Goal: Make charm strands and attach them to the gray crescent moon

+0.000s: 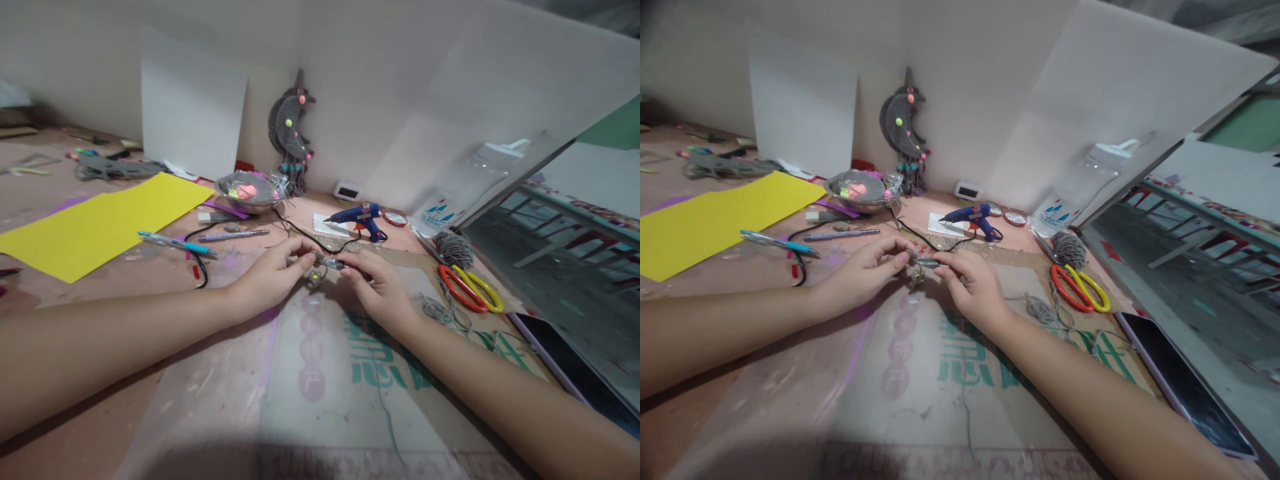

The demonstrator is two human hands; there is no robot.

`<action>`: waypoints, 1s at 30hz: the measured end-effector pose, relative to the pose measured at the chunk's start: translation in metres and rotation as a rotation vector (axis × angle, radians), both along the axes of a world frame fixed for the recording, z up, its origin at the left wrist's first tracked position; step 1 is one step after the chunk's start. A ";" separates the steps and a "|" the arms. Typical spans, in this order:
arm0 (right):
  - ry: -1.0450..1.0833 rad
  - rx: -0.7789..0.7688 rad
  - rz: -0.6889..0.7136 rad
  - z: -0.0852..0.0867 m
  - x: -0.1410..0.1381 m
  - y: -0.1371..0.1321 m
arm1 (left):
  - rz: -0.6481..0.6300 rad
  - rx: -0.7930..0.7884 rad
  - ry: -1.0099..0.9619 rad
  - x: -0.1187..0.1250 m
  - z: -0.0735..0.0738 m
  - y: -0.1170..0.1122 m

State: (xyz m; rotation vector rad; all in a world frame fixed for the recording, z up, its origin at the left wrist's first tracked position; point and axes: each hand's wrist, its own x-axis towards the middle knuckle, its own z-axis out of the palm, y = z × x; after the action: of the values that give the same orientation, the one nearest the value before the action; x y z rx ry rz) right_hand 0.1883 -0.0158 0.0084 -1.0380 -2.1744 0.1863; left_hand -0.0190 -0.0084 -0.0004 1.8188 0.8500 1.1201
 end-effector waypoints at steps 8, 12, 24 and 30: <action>-0.041 0.028 0.002 0.000 0.000 0.000 | -0.014 -0.024 -0.014 0.000 -0.002 0.001; -0.045 0.052 0.017 0.001 0.001 0.000 | -0.032 -0.042 -0.013 0.001 -0.002 0.001; 0.103 0.050 -0.097 -0.004 0.002 0.000 | -0.038 -0.082 -0.022 0.001 0.002 -0.003; 0.119 0.030 -0.120 -0.006 0.003 0.002 | -0.048 -0.076 -0.001 0.001 0.003 -0.003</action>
State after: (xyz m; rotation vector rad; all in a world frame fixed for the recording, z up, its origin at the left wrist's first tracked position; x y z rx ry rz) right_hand 0.1908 -0.0142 0.0022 -1.1086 -1.9959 0.1552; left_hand -0.0179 -0.0112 0.0027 1.7665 0.8333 1.0445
